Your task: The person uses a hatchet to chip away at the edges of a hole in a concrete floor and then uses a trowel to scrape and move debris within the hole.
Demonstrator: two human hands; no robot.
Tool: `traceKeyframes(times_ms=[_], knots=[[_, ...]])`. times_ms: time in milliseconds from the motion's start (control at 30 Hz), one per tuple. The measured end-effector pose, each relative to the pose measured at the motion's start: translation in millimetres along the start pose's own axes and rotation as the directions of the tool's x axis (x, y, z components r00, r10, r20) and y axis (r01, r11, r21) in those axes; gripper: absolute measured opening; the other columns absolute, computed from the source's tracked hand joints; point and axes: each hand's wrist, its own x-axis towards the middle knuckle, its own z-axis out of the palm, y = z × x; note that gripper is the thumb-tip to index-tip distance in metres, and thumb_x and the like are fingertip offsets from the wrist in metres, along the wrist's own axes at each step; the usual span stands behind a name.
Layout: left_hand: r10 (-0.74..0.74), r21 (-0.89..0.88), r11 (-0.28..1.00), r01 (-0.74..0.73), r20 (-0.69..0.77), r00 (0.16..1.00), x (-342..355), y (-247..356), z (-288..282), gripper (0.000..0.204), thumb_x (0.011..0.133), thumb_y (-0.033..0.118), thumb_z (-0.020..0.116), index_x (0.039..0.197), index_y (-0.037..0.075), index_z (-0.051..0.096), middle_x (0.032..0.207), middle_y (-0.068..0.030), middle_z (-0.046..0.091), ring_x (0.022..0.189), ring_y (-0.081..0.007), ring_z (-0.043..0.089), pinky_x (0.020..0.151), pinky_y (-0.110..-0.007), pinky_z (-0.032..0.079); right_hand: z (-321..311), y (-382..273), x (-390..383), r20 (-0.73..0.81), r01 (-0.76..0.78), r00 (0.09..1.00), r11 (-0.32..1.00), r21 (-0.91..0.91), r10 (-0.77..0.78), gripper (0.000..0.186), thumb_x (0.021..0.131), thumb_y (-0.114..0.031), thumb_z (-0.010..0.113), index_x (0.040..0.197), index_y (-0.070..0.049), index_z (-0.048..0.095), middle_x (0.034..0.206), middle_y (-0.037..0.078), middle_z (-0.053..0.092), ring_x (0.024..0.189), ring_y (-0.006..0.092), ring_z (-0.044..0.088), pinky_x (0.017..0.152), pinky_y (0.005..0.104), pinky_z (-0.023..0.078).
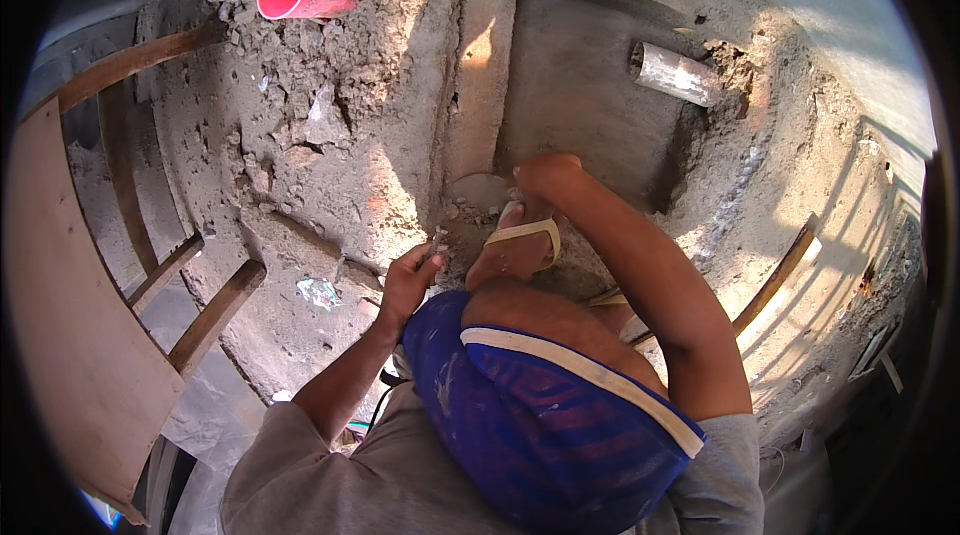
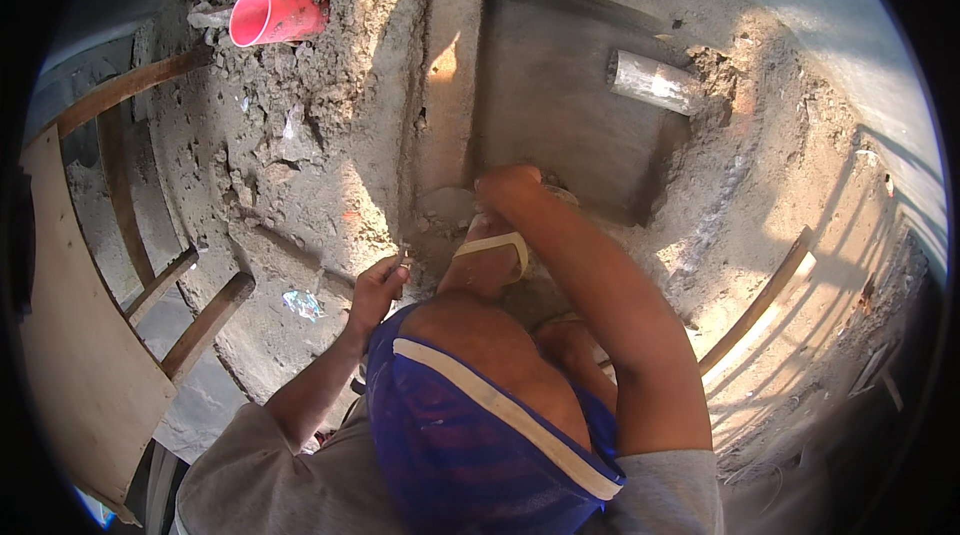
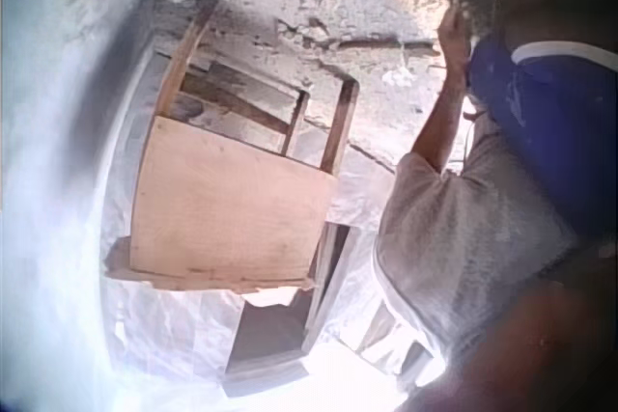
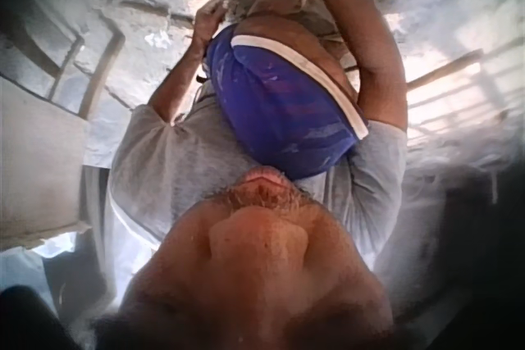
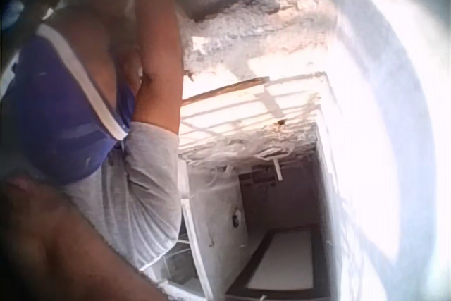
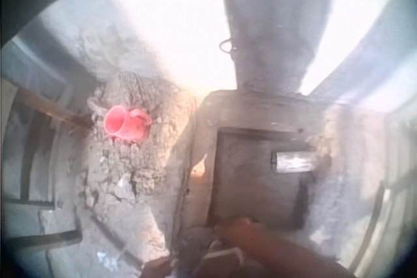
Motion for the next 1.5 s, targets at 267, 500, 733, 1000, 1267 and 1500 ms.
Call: traceKeyframes(times_ms=[267,500,733,1000,1267,1500], knots=[[-0.035,-0.054,0.997,0.051,0.259,0.965,5.8,-30.0,-9.9,0.027,0.099,0.020,0.068,0.121,0.004,0.071,0.091,0.0025,0.067,0.077,-0.0039,0.055,0.069,-0.021,0.045,-24.3,-35.5,-32.2,0.037,0.336,0.938,0.931,0.142,-0.344,0.010,0.081,-0.017,0.069,0.082,-0.010,0.076,0.089,0.008,0.075,0.079,0.0235,0.072,0.067,0.0424,0.057],[-0.069,-0.043,0.995,0.090,0.364,0.929,34.8,-16.7,-9.7,0.028,0.099,0.020,0.067,0.123,0.004,0.070,0.092,0.0022,0.067,0.077,-0.0044,0.055,0.069,-0.022,0.045,-5.2,-62.8,-92.6,-0.628,0.617,0.681,0.758,0.213,-0.378,0.019,0.074,-0.018,0.065,0.075,-0.001,0.075,0.081,0.018,0.074,0.079,0.0323,0.073,0.067,0.0480,0.057],[-0.085,-0.012,0.995,0.099,0.417,0.905,56.7,-9.3,-31.2,0.029,0.100,0.021,0.066,0.124,0.005,0.069,0.092,0.0019,0.068,0.077,-0.0049,0.055,0.069,-0.022,0.046,125.8,65.1,-143.0,-0.523,0.181,0.844,0.856,0.485,0.118,0.040,0.089,-0.020,0.062,0.128,-0.015,0.062,0.102,0.018,0.073,0.099,0.0375,0.071,0.085,0.0497,0.057],[-0.028,0.220,0.972,-0.086,0.470,0.882,95.0,67.4,-3.5,0.031,0.100,0.021,0.066,0.126,0.005,0.068,0.092,0.0015,0.068,0.076,-0.0054,0.055,0.070,-0.022,0.046,254.0,158.3,-253.3,-0.302,-0.326,0.690,0.656,0.681,0.657,0.031,0.086,-0.010,0.060,0.114,0.003,0.055,0.096,0.025,0.070,0.094,0.0422,0.069,0.082,0.0513,0.056],[0.155,0.480,0.732,-0.483,0.573,0.805,83.3,207.0,93.1,0.032,0.100,0.021,0.065,0.127,0.004,0.067,0.088,0.0032,0.065,0.073,-0.0057,0.051,0.066,-0.023,0.043,349.0,117.7,-199.0,-0.259,-0.130,0.718,0.490,0.862,0.646,0.047,0.088,-0.031,0.070,0.113,0.007,0.060,0.096,0.033,0.068,0.089,0.0462,0.068,0.082,0.0506,0.054],[0.239,0.391,0.832,-0.393,0.386,0.891,83.1,217.3,61.1,0.033,0.102,0.022,0.062,0.130,0.004,0.063,0.090,0.0019,0.067,0.067,-0.0043,0.054,0.061,-0.021,0.042,330.7,101.7,-213.2,0.078,0.272,0.091,-0.100,0.957,0.993,0.051,0.096,-0.027,0.064,0.135,0.002,0.047,0.104,0.031,0.067,0.100,0.0470,0.067,0.088,0.0531,0.051]])
